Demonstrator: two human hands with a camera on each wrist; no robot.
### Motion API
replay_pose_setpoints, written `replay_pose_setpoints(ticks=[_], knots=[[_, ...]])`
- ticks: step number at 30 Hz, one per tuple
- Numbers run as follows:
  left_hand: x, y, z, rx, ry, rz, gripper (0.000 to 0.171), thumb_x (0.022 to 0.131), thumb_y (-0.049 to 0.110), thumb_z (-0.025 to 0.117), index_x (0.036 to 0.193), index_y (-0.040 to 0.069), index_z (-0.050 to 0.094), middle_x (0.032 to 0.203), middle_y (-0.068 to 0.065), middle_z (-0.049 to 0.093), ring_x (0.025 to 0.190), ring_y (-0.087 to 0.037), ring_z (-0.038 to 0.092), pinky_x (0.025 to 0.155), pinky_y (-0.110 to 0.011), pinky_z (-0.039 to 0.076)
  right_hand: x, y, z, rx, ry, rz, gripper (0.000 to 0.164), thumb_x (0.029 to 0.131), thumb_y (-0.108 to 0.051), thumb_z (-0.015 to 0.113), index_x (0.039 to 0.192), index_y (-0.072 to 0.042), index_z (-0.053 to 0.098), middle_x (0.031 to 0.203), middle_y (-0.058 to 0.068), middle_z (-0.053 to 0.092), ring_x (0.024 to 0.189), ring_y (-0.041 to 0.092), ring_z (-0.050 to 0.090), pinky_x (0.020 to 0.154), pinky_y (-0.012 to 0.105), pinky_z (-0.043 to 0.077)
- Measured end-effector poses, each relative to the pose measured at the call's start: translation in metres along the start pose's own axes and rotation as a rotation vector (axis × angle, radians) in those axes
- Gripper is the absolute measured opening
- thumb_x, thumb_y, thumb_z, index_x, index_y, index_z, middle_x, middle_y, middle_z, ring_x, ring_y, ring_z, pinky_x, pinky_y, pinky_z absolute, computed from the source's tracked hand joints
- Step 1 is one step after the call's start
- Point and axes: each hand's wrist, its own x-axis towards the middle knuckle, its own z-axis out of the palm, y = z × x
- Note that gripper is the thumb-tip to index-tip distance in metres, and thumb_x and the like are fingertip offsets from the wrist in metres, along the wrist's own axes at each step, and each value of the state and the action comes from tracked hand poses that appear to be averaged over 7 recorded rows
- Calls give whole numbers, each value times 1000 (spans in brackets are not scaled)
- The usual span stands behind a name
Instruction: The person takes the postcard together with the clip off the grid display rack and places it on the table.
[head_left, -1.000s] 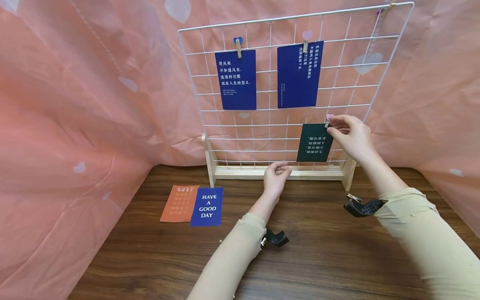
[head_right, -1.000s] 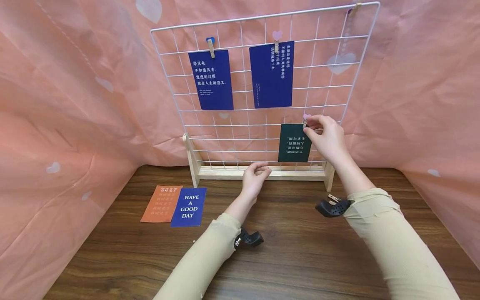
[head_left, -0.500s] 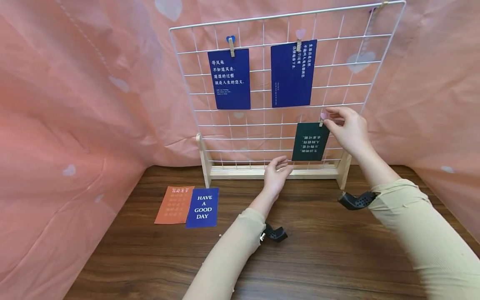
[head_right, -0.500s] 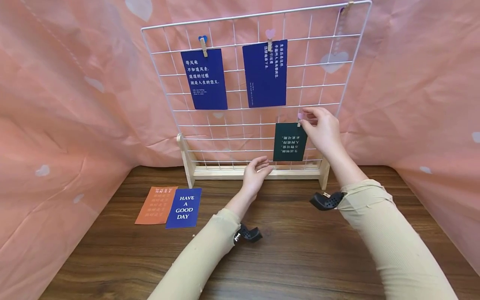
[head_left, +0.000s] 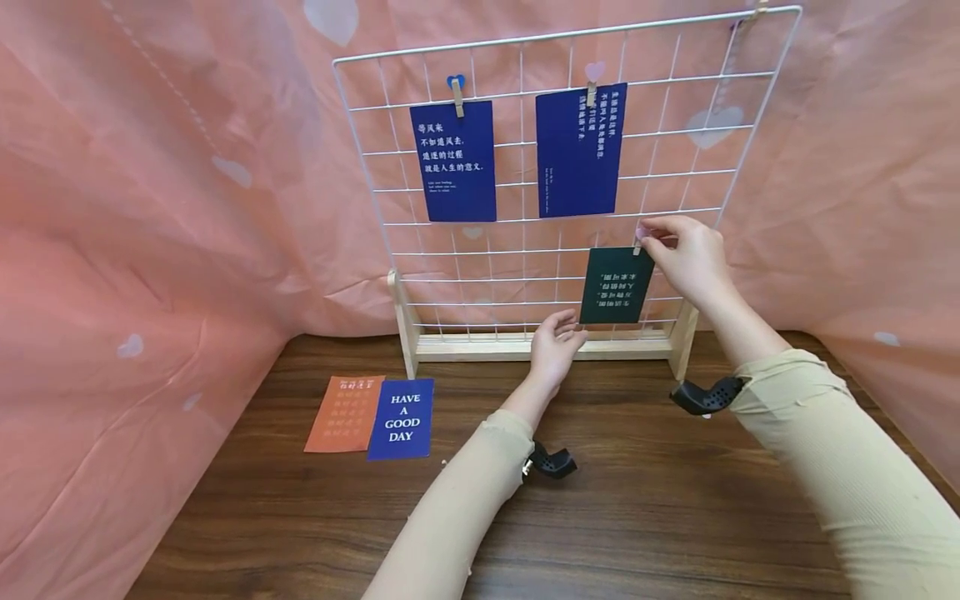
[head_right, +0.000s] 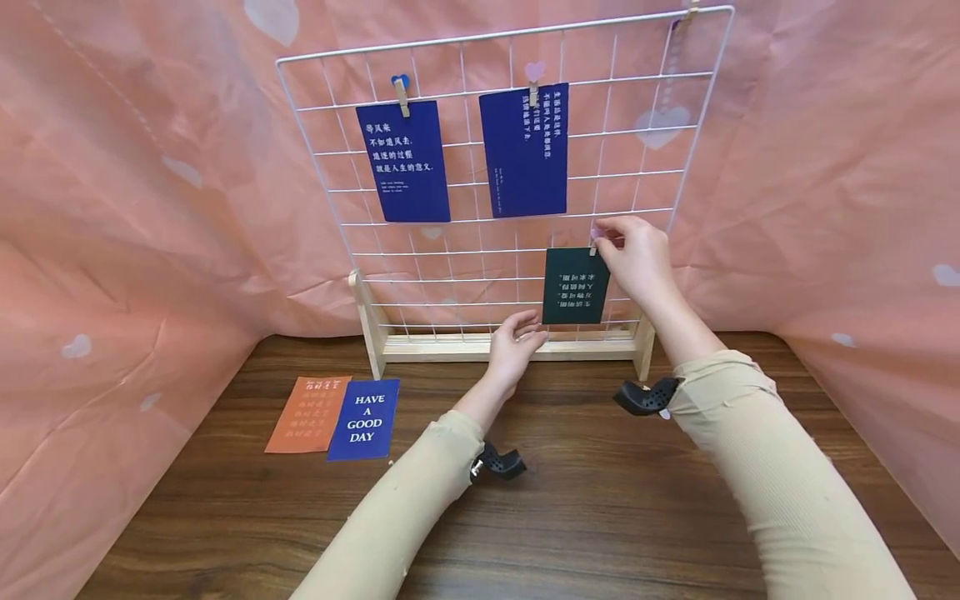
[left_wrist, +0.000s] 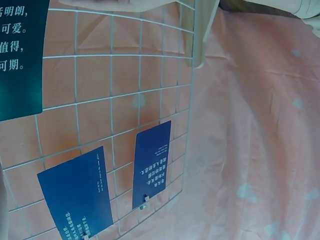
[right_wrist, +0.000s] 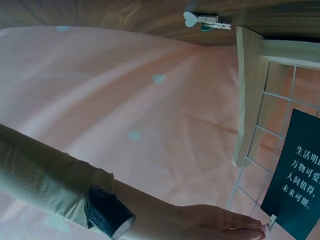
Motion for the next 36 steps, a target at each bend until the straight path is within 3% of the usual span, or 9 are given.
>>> replay_pose_setpoints(ticks=[5,12,20,26,32,36], knots=[[2,0,-1,49,10,-24,42,79,-6,63,118,-12,49,118,-27,52,111,-41,49,96,-44,41,3,-4,2,-18,-9,18,24,90,-16,54,107,-3,65,106,15,63,94,30,60,77,41,46],[22,-34,0,132,29,-46,43,80,2,67,121,1,53,119,-12,54,111,-26,53,93,-27,44,6,-3,4,-20,-4,16,21,90,-15,53,103,-3,65,100,16,65,91,30,60,83,43,41],[28,-34,5,165,35,-53,43,79,5,68,119,0,53,119,-12,52,112,-23,52,96,-29,42,6,-2,5,-29,0,39,20,91,-17,53,101,-4,64,98,15,66,87,27,59,68,34,42],[31,-31,5,173,36,-57,40,79,9,69,116,3,54,118,-9,55,111,-21,54,93,-26,43,9,-2,7,-31,-10,43,18,89,-17,56,100,-5,62,96,14,65,86,27,59,66,31,43],[33,-33,8,158,57,-40,37,78,6,69,112,1,56,113,-9,58,107,-20,55,92,-26,44,9,-1,8,-14,3,43,15,89,-15,55,98,-5,63,96,13,66,87,25,61,62,19,41],[33,-36,11,149,52,-13,31,79,3,67,109,0,59,107,-11,60,101,-21,57,91,-28,45,7,2,8,-16,23,56,14,90,-13,54,96,-5,63,97,13,66,89,26,61,68,27,44]])
